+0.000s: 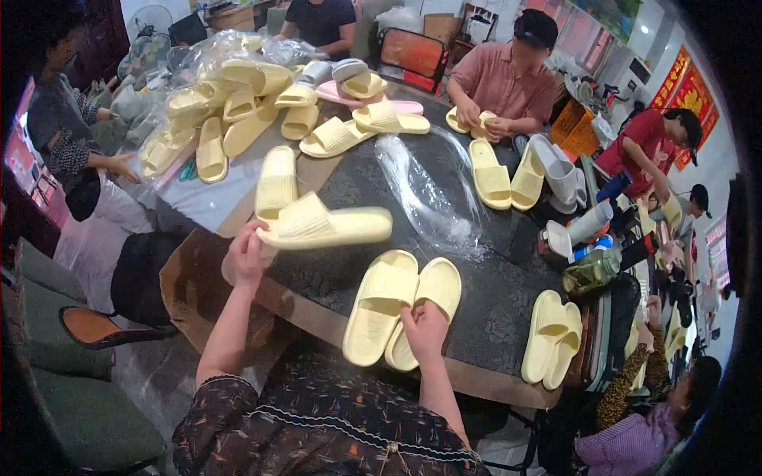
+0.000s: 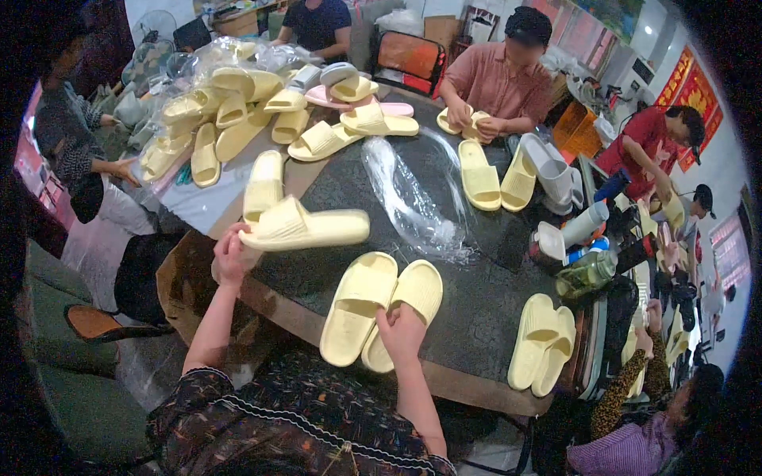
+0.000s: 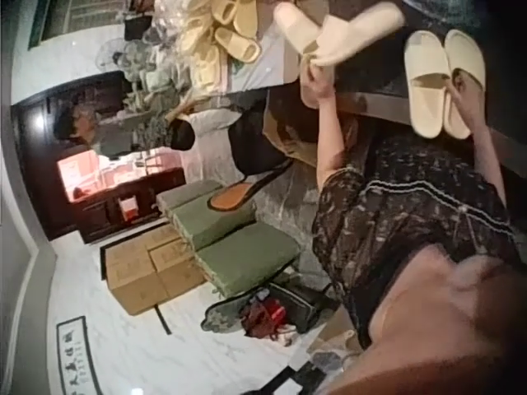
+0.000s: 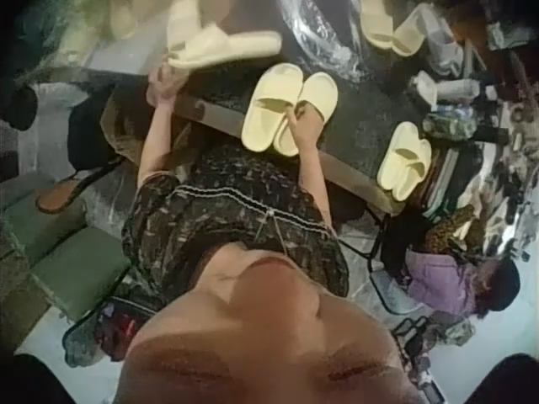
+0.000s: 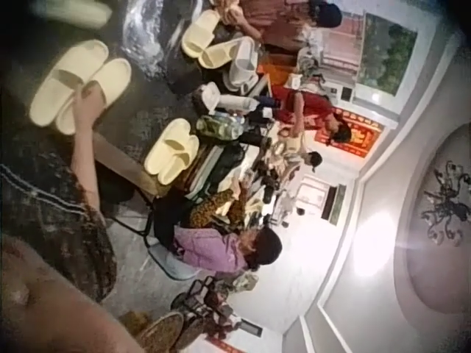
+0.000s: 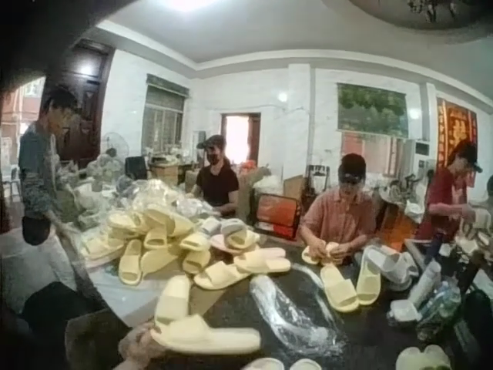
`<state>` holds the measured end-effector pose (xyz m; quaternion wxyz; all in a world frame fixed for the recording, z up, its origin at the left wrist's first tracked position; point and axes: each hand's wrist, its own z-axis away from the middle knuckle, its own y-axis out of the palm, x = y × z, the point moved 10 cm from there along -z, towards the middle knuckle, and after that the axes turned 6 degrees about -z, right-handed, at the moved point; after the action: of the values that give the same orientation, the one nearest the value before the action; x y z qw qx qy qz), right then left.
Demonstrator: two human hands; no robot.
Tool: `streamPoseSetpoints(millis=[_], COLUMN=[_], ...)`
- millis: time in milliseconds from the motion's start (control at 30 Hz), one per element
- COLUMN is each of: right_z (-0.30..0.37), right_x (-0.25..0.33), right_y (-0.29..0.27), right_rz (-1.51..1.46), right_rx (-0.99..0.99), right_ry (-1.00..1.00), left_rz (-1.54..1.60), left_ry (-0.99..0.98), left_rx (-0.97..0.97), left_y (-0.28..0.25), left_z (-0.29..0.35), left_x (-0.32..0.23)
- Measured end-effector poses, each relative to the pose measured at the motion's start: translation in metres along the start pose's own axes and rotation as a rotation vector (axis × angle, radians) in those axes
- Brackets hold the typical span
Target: Inspecting, trimming, and pairing foam slippers at a communal workbench.
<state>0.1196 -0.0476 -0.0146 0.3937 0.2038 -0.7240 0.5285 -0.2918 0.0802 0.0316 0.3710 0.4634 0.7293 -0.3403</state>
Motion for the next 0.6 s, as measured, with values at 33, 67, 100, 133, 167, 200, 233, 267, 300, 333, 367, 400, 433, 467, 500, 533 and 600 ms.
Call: streamPoseSetpoints(millis=[33,67,100,133,167,200,233,267,300,333,367,400,433,467,500,533,600], right_z=[0.002,0.005,0.007,0.011,0.014,0.018,0.023,0.028,0.03,0.034,0.039,0.04,0.042,0.044,0.047,0.05,0.053], right_x=[0.003,0.006,0.004,0.002,-0.003,-0.007,-0.013,-0.015,-0.015,-0.018,-0.023,-0.025,-0.03,-0.031,-0.036,-0.046,-0.054], right_y=[0.0,-0.001,-0.003,-0.007,-0.014,-0.025,-0.035,-0.044,-0.058,-0.077,-0.092,-0.11,-0.125,-0.141,-0.16,-0.183,-0.23], right_rz=[-0.003,-0.006,-0.04,-0.044,-0.062,-0.078,-0.039,-0.02,0.009,0.05,0.069,0.082,0.102,0.116,0.136,0.206,0.369], right_rx=[0.001,-0.002,0.005,0.005,-0.004,-0.023,-0.044,-0.083,-0.121,-0.166,-0.214,-0.258,-0.283,-0.296,-0.303,-0.368,-0.453], right_ry=[-0.03,-0.058,-0.009,0.0,0.016,0.036,0.075,0.102,0.065,0.039,0.015,0.045,0.101,0.144,0.219,0.236,0.286], left_rz=[-0.01,-0.052,-0.093,-0.098,-0.066,-0.032,0.015,0.009,-0.006,-0.004,-0.047,-0.059,-0.018,0.016,-0.11,-0.231,-0.267], left_ry=[-0.007,0.059,0.128,0.126,-0.057,-0.237,-0.35,-0.395,-0.431,-0.471,-0.459,-0.436,-0.488,-0.484,-0.336,-0.18,-0.193], left_rx=[-0.003,-0.003,0.0,0.01,0.017,0.031,0.06,0.066,0.092,0.204,0.286,0.326,0.435,0.479,0.544,0.598,0.729], left_y=[-0.009,-0.015,-0.018,-0.019,-0.018,-0.013,-0.005,-0.005,0.005,0.02,0.026,0.022,0.037,0.04,0.052,0.068,0.093], left_z=[0.002,0.003,0.003,0.001,-0.003,-0.004,-0.003,-0.001,0.001,0.006,0.011,0.017,0.024,0.032,0.037,0.039,0.046], left_x=[-0.007,-0.02,-0.032,-0.038,-0.025,-0.01,0.017,0.035,0.044,0.028,0.016,0.023,0.009,0.019,0.006,-0.013,-0.026])
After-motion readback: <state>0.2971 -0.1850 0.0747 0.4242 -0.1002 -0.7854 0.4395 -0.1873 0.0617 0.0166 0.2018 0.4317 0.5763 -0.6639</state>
